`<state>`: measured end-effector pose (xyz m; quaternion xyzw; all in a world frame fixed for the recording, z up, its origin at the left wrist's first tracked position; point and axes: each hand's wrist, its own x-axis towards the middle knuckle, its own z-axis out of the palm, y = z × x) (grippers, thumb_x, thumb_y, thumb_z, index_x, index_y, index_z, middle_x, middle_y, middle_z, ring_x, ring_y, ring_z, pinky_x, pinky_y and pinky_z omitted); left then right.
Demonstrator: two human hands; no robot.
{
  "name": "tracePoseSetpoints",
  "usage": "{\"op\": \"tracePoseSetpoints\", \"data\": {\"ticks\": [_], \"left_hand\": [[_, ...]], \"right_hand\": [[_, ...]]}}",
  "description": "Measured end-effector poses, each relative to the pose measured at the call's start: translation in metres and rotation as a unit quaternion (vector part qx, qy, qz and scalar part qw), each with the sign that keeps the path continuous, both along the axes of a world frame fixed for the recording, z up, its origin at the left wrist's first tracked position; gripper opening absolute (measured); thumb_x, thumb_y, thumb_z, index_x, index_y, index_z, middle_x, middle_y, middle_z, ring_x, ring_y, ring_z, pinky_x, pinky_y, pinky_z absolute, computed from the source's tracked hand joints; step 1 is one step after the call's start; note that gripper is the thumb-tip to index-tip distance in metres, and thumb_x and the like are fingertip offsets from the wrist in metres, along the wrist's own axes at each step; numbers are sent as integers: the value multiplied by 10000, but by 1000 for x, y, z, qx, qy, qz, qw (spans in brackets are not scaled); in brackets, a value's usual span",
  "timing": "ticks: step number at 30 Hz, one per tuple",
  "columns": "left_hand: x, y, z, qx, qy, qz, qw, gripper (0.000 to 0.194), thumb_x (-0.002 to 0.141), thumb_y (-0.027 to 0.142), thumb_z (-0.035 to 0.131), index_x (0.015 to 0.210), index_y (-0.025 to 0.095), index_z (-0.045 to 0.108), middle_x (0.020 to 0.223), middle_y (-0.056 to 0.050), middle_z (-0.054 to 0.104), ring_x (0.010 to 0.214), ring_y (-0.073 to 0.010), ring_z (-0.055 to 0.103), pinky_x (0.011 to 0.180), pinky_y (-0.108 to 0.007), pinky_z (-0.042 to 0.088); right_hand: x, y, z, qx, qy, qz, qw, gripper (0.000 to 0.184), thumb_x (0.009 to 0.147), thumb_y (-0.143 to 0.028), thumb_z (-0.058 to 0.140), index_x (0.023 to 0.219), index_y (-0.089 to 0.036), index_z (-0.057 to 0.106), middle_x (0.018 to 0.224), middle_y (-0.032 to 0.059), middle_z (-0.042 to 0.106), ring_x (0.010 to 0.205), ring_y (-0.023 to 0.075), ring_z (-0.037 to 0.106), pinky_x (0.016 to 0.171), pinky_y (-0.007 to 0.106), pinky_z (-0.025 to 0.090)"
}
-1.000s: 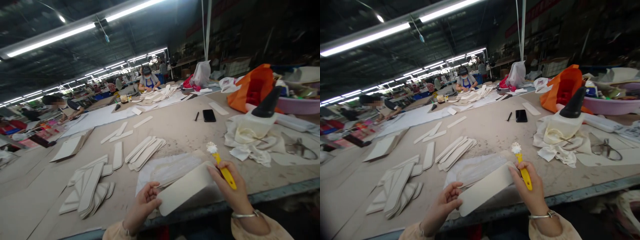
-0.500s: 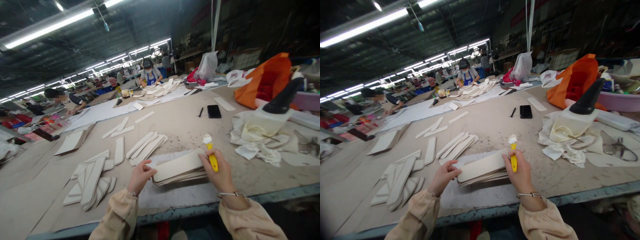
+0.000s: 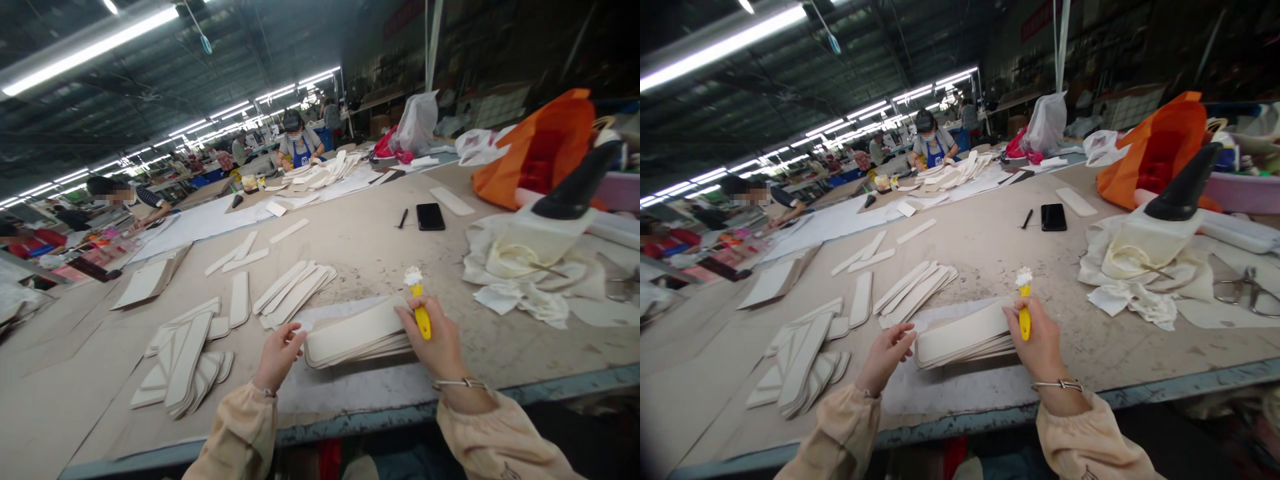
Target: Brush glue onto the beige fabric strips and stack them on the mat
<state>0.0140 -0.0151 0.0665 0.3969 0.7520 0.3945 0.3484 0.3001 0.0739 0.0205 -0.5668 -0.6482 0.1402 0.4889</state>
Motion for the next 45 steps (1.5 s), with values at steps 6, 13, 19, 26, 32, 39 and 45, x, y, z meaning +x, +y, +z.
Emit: {"op": "tracePoseSetpoints", "data": {"ticks": [6,13,19,26,32,39,45], "left_hand": [[3,-14,-4,-9,3,-3,1000,423,682,481,703,912,126,683,630,9,604,509,-130,583,445,-220,398],[6,-16,-14,14,0,13,1000,405,623,407,776,911,143,673,686,32,576,514,-89,515,500,-216,399],[7,-16,-17,29,-21,31,999,414,590,365,801,906,146,649,676,44,568,519,-77,485,518,-207,399],[14,-13,-6,47,-63,58,995,425,553,355,817,877,154,628,650,48,577,574,-102,536,567,-218,434],[21,-13,5,51,-98,34,993,346,569,395,809,751,152,644,589,41,575,532,-100,497,493,-204,366],[33,3,21,140,-255,73,954,317,567,311,815,759,196,590,671,23,635,575,-132,571,500,-220,437],[57,29,59,238,-306,103,916,259,584,236,776,784,202,615,736,44,675,695,-123,619,633,-211,500]], "right_hand": [[-1,-1,1,-8,-5,3,1000,281,858,-510,541,874,-230,536,756,4,639,597,177,621,560,268,443],[-2,-1,-2,-5,-17,5,1000,278,868,-513,527,867,-235,538,753,11,651,601,186,624,545,268,438],[-2,-2,-3,-14,-25,12,1000,277,869,-513,532,864,-237,536,742,7,655,600,189,627,547,271,437],[2,-2,-7,-23,-48,18,998,251,859,-486,567,890,-238,542,754,10,661,632,207,643,578,295,461],[10,0,-8,-6,-31,45,998,170,863,-380,571,944,-243,513,1066,81,680,981,267,643,839,428,506],[23,-3,3,5,29,44,999,151,877,-323,572,937,-246,456,1184,115,656,1069,256,631,896,437,491],[31,-10,21,-29,142,144,979,279,854,-355,627,959,-261,386,1282,134,612,1185,250,586,955,436,461]]}}
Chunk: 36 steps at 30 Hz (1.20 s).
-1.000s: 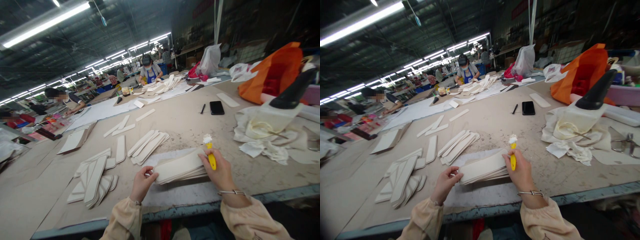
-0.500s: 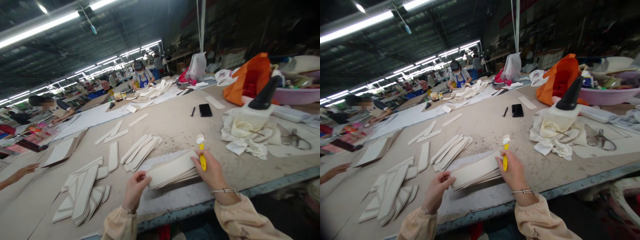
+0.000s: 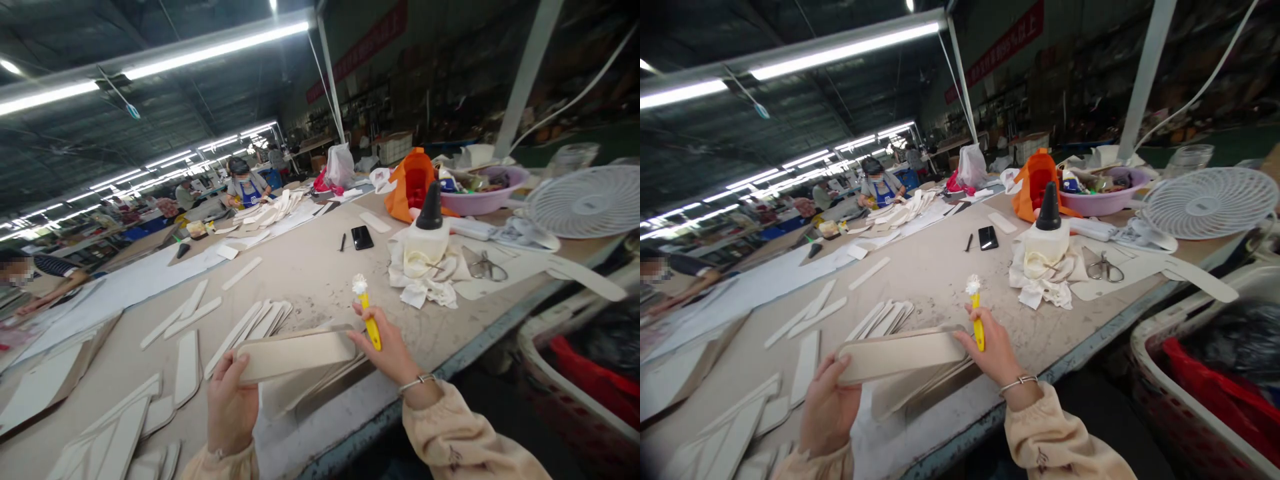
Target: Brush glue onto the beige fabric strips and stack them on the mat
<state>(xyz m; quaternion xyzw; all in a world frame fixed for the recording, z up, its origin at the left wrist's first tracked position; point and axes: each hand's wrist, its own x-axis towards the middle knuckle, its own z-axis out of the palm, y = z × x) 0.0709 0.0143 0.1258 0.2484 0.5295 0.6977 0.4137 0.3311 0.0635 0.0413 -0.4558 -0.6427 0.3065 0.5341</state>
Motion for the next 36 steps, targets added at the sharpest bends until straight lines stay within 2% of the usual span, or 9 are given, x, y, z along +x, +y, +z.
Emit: {"op": "tracePoseSetpoints", "data": {"ticks": [4,8,12,15,17,19,23,27,36], "left_hand": [[18,13,30,18,12,11,1000,226,615,222,745,812,204,635,740,56,670,694,-108,617,648,-202,493],[34,21,61,50,7,5,999,212,618,170,733,812,205,655,749,41,674,683,-101,620,632,-187,501],[43,26,87,72,-3,-35,997,148,646,135,696,783,181,663,750,41,675,700,-99,630,664,-188,537],[46,30,95,71,-24,-14,997,127,666,93,645,767,168,661,732,43,679,712,-93,640,702,-183,550],[46,31,95,52,-40,19,998,132,676,80,626,769,169,656,727,38,686,723,-99,650,729,-191,554],[45,30,88,32,-47,44,997,124,684,88,624,773,171,648,724,30,693,731,-112,658,751,-210,557],[39,23,65,5,-38,58,998,116,694,134,640,798,185,633,711,27,700,751,-146,669,779,-262,559],[38,10,44,-19,-43,53,998,111,723,154,628,827,190,618,697,18,701,789,-164,682,775,-255,561],[63,-10,34,16,-148,60,987,265,855,61,493,1065,127,639,850,-36,753,919,-160,707,891,-272,558]], "right_hand": [[0,-7,9,-13,68,103,992,384,789,-329,710,964,-273,373,1342,118,571,1247,237,538,1015,440,421],[-2,-15,14,-14,127,170,977,454,724,-323,774,947,-273,382,1345,102,564,1256,247,525,1042,455,396],[-4,-22,15,-31,185,186,965,468,696,-314,796,926,-266,391,1321,85,563,1176,238,569,982,429,450],[-4,-26,15,-63,243,167,954,478,683,-305,796,911,-266,378,1257,48,564,959,172,623,837,345,521],[-3,-28,16,-82,284,155,943,481,684,-314,787,896,-268,358,1172,18,566,744,112,591,680,279,530],[0,-30,18,-83,308,141,937,465,692,-311,774,877,-265,349,1058,-11,568,640,86,529,596,245,498],[9,-35,20,-56,308,120,942,408,714,-267,746,840,-253,357,869,-47,554,650,101,505,613,239,461],[21,-41,20,-47,276,113,953,352,762,-261,705,845,-248,363,826,-43,534,673,114,487,634,248,430],[36,-46,17,-39,289,107,950,318,800,-277,680,858,-246,370,808,-47,517,678,119,466,637,244,392]]}}
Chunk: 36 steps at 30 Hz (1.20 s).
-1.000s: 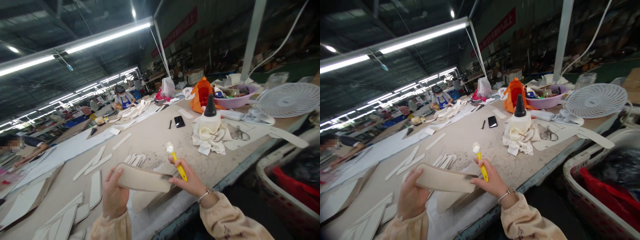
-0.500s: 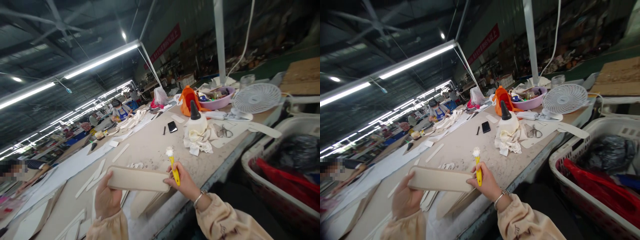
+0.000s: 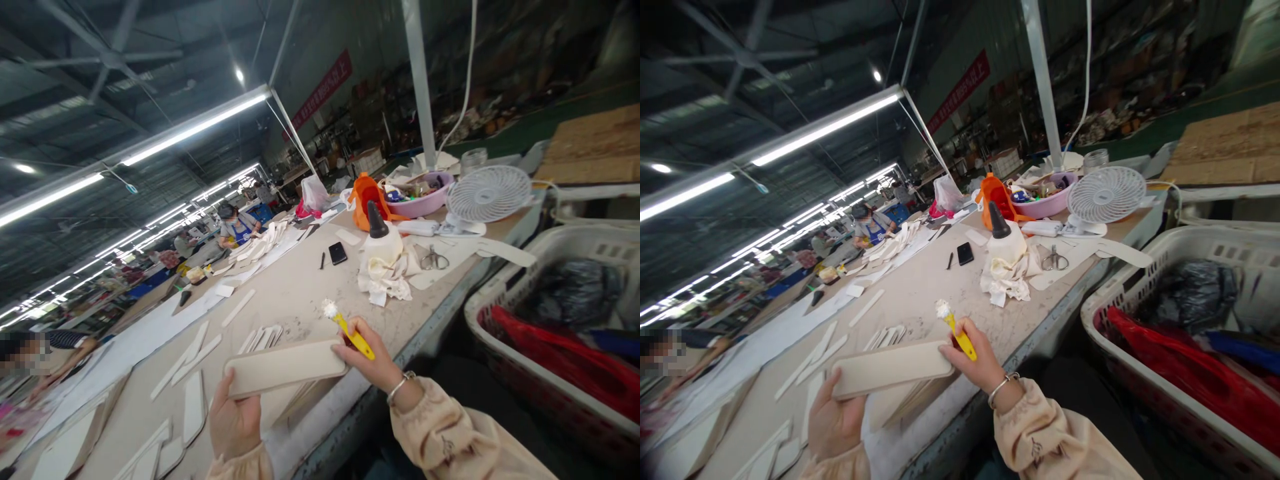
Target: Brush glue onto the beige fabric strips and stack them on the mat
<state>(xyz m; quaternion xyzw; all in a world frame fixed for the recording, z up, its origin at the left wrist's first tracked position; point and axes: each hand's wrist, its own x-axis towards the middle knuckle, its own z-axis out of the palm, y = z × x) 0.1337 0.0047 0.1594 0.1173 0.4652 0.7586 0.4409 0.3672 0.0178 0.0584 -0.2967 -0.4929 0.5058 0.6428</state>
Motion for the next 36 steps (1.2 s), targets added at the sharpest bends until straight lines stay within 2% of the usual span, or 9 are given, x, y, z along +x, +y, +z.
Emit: {"op": "tracePoseSetpoints", "data": {"ticks": [5,9,12,16,22,31,36], "left_hand": [[25,-10,-12,37,-17,-38,998,312,870,45,501,1121,161,646,883,-35,765,900,-167,718,804,-264,596],[48,-17,-28,22,4,-62,998,427,835,-17,524,1184,207,623,968,-36,756,914,-174,714,792,-291,603],[58,-17,-35,-1,16,-42,999,438,828,-2,545,1198,221,617,1014,-35,743,914,-156,708,820,-270,590],[63,-16,-35,-30,27,-12,999,396,840,43,549,1178,233,628,1060,-33,726,969,-148,691,924,-281,545],[68,-20,-31,-18,37,-6,999,336,841,78,571,1129,232,647,1181,-36,681,1145,-159,615,1049,-329,451],[72,-22,-34,-17,33,7,999,260,835,112,611,1070,205,672,1173,-36,679,1201,-158,574,1093,-323,405],[73,-20,-37,-25,56,12,998,231,838,120,617,1050,192,670,1145,-41,683,1188,-157,583,1078,-315,423]], "right_hand": [[4,1,0,17,-32,-44,998,281,828,-297,646,844,-245,371,767,-52,467,658,122,430,612,241,365],[7,0,1,24,-74,-77,994,261,846,-306,626,842,-243,372,720,-63,417,617,115,391,588,240,345],[7,-3,5,16,-71,-57,996,315,813,-311,664,857,-245,358,805,-46,491,640,112,432,603,243,372],[7,-5,9,-2,-41,-21,999,347,802,-313,672,872,-254,338,857,-40,531,634,108,464,568,230,385],[6,-1,0,15,-62,-56,996,324,822,-338,668,870,-250,360,854,-28,544,722,134,503,664,257,424],[9,1,-6,30,-96,-90,991,281,841,-331,645,875,-247,379,808,-29,536,691,136,491,643,258,407],[9,0,-4,29,-128,-119,984,260,838,-305,642,839,-243,390,687,-61,442,595,117,420,569,242,351]]}}
